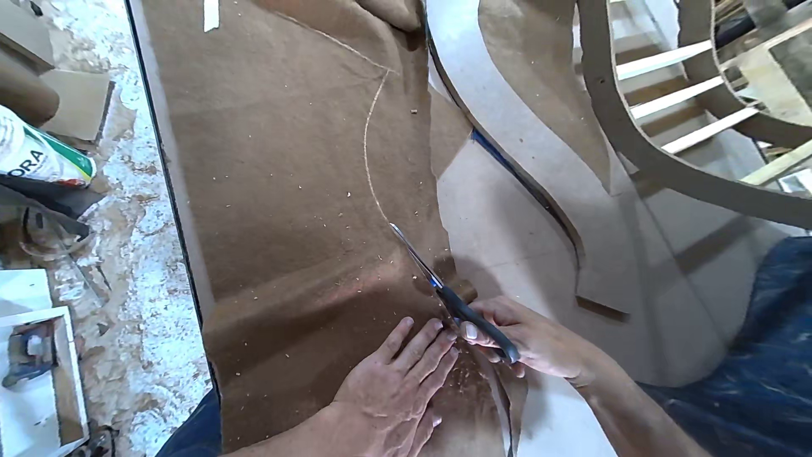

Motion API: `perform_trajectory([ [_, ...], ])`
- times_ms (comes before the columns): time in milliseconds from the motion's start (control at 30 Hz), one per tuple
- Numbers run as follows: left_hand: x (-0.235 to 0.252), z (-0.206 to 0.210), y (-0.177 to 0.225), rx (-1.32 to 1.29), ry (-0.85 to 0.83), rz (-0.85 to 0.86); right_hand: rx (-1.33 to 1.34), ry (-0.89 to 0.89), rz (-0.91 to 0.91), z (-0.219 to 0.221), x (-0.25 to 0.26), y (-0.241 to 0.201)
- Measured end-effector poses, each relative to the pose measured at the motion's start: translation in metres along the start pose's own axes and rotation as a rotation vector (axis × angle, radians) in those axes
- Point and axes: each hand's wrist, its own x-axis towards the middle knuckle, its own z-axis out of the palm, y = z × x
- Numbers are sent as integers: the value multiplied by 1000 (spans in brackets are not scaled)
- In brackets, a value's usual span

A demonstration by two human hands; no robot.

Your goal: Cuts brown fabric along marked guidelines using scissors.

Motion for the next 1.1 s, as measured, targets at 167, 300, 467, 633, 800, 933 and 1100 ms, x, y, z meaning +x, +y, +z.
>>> perform_trajectory([
  [167,0,-1,0,13,-6,7,-36,40,45,4,0,-2],
  [300,-1,2,-1,20,36,13,-29,41,45,6,2,-4],
  [467,0,2,-1,-1,13,10,4,17,2,8,8,-11],
  [633,0,2,-1,4,15,17,-39,58,41,12,9,-18],
  [800,-3,15,-1,13,116,177,-5,56,32,16,11,-20],
  [933,-2,21,-3,18,138,261,45,40,-14,18,16,-24],
  [1100,-2,19,-3,12,112,265,-4,67,-9,20,18,-25],
])
